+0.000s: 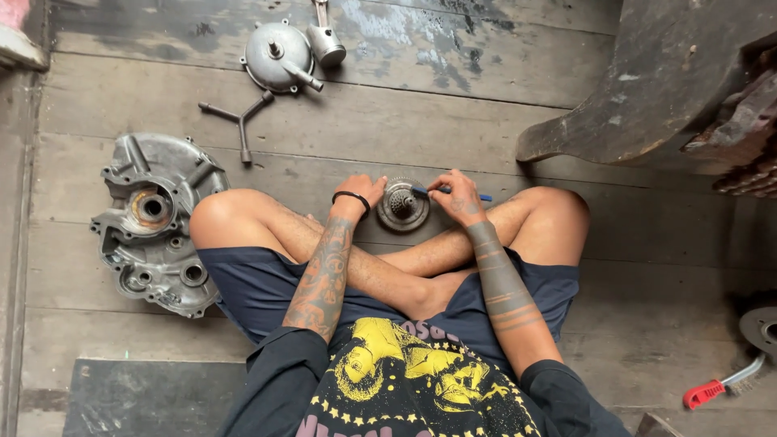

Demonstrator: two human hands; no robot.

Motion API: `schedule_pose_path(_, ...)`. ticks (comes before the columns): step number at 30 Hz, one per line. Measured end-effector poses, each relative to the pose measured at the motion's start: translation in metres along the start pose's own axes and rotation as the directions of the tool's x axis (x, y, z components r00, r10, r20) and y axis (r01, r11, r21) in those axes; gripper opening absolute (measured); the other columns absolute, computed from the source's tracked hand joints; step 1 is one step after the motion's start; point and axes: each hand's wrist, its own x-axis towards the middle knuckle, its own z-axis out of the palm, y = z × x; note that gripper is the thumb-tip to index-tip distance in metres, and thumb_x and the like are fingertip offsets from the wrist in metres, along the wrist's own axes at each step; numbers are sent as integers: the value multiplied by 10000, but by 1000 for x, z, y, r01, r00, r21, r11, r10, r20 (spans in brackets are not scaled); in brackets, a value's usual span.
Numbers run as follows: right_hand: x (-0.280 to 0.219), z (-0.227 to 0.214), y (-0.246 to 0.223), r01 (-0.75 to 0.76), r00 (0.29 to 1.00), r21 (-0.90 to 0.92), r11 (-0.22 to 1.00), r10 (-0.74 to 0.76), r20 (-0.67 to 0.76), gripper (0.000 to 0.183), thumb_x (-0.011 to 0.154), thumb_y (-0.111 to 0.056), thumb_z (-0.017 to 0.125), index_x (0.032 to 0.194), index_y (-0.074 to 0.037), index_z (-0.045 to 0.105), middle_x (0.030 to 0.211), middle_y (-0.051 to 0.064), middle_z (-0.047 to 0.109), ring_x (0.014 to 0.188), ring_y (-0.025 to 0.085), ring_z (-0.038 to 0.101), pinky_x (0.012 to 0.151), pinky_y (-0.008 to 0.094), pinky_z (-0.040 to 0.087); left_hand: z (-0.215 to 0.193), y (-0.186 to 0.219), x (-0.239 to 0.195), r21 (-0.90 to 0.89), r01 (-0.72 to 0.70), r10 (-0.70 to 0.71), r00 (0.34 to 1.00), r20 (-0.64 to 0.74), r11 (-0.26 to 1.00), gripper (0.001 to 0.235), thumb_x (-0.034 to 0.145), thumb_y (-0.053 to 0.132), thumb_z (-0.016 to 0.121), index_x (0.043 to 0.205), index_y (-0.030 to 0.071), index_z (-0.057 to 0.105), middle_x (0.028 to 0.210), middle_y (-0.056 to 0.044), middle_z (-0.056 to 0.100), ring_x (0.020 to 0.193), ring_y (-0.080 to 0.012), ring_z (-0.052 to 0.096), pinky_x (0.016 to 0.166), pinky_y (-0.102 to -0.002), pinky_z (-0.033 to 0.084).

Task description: Assembling a gear onto a motorcycle engine shaft, involving the alignment of a small key using a hand tool.

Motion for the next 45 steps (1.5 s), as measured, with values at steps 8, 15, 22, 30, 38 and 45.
schedule_pose_path(8, 4, -2, 8, -70, 995, -95, 993, 64, -72, 114, 794, -261, 794, 903, -277, 762, 902, 35, 633, 994, 297, 687, 935, 430, 500, -26, 37, -47, -121, -293, 291, 956, -37, 948, 563, 909, 372, 587, 1335, 5, 610, 1277, -240, 623, 1237, -439, 593, 1033, -536, 500)
schedule_pose_path(15, 7, 6, 9, -4, 998, 61, 998, 1, 56, 174, 789, -243, 782, 962, -229, 776, 901, 112, 673, 986, 359, 687, 900, 465, 523, 18, 25, -26, -20, -381, 381, 921, 84, 924, 995, 684, 429, 687, 1587, 170, 359, 1592, -130, 368, 1470, -374, 345, 1097, -601, 410)
schedule_pose_path(22, 7, 1, 7, 12, 1000, 110, 994, -13, 10, 173, 798, -252, 785, 968, -280, 777, 845, 37, 654, 915, 225, 680, 878, 363, 514, 57, 14, -7, 305, -357, 391, 919, -55, 883, 996, 683, 406, 823, 1537, 176, 364, 1507, -82, 402, 1395, -300, 396, 997, -555, 483)
schedule_pose_path(30, 3, -2, -1, 36, 997, 118, 992, -44, 64, 197, 802, -293, 799, 998, -281, 785, 912, 67, 707, 954, 281, 693, 855, 410, 544, 62, 9, -4, 276, -294, 343, 928, -147, 915, 1004, 619, 584, 884, 1399, 116, 461, 1321, -89, 461, 1266, -314, 477, 964, -516, 502)
schedule_pose_path(38, 0, -5, -12, -10, 998, 51, 999, 7, 61, 174, 807, -292, 776, 976, -251, 786, 873, 71, 687, 896, 289, 689, 806, 434, 552, 52, 26, -25, 338, -310, 377, 913, -154, 889, 1086, 635, 612, 873, 1455, 114, 364, 1306, -107, 453, 1233, -332, 492, 948, -506, 490)
schedule_pose_path(45, 4, -9, -17, -8, 996, 81, 997, 0, 92, 174, 801, -285, 768, 957, -212, 793, 859, 94, 701, 861, 331, 702, 761, 455, 549, 50, 27, -21, 337, -320, 386, 910, -150, 885, 1065, 624, 648, 854, 1408, 79, 411, 1271, -100, 466, 1207, -315, 490, 933, -480, 486)
